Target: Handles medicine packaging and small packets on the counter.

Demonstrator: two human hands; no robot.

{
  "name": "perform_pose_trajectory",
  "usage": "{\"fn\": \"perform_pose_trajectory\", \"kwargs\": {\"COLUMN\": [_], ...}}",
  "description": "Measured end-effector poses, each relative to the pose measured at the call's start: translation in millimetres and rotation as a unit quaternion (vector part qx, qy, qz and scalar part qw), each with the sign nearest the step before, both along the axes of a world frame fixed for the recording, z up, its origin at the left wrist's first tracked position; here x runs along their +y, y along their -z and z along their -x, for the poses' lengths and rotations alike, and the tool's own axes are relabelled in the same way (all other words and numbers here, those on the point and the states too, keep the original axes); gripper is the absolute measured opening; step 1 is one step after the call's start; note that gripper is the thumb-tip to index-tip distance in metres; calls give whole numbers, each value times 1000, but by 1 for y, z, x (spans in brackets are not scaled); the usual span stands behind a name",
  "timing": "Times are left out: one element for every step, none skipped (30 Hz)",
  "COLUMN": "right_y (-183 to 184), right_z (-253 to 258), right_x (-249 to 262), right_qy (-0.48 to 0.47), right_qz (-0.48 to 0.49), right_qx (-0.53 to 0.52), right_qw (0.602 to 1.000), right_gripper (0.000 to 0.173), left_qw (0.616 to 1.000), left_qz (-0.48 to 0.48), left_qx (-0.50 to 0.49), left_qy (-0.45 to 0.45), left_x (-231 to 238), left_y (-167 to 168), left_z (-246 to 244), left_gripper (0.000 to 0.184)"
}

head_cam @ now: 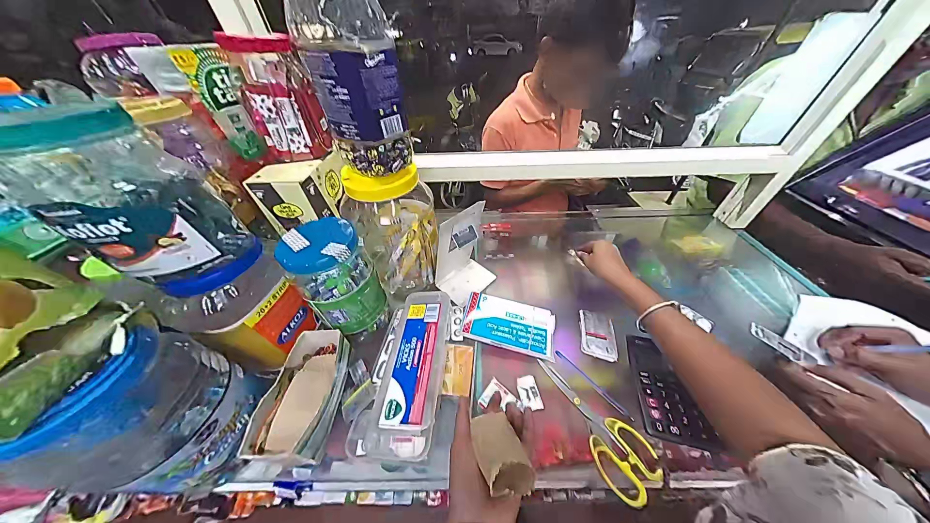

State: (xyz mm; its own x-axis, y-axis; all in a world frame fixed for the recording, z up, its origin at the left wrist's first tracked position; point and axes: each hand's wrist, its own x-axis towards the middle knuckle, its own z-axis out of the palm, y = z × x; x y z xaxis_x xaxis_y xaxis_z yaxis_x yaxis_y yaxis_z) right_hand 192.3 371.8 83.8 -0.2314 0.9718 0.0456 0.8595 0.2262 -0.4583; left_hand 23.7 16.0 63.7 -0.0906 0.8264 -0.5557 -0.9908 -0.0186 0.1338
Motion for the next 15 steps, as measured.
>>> {"fn": "perform_pose_trajectory", "kwargs": {"right_y": [9,16,21,22,23,24,24,26,27,29,31,34,34,29,21], "right_z": [-1,1,4,7,10,11,9,7,4,1,-2,-4,-4,-1,4], "right_x": [17,23,22,19,17,17,18,20,22,24,25,24,19,7,-12], "right_qy": [36,64,89,106,119,122,114,92,56,14,-24,-50,-64,-67,-66], "right_qz": [19,39,61,76,83,85,85,80,61,25,-19,-63,-88,-93,-90], "right_qx": [3,0,-7,-4,4,14,20,17,4,-29,-77,-126,-155,-152,-102], "right_qw": [999,997,994,991,989,989,990,992,997,999,997,989,982,982,989], "right_gripper": [33,40,47,50,48,43,40,38,37,35,32,31,30,30,30], "left_qw": [1000,1000,1000,1000,1000,1000,1000,1000,999,999,999,998,998,998,998], "left_qz": [-5,-9,-14,-19,-25,-21,-12,-7,-8,-9,-15,-15,-13,-9,-7], "left_qx": [5,7,7,7,6,2,-6,-16,-24,-29,-33,-40,-45,-46,-48], "left_qy": [2,1,-1,-2,-4,-7,-15,-25,-32,-37,-37,-39,-39,-38,-35], "left_x": [-1,-2,-2,-2,-3,-3,-3,-3,-3,-2,-1,0,0,0,0], "left_y": [-1,-1,0,2,3,3,4,7,8,8,8,8,8,8,7], "left_z": [3,6,9,12,13,14,13,12,12,11,11,11,10,10,11], "left_gripper": [60,61,60,60,61,61,62,62,62,62,62,62,62,61,60]}}
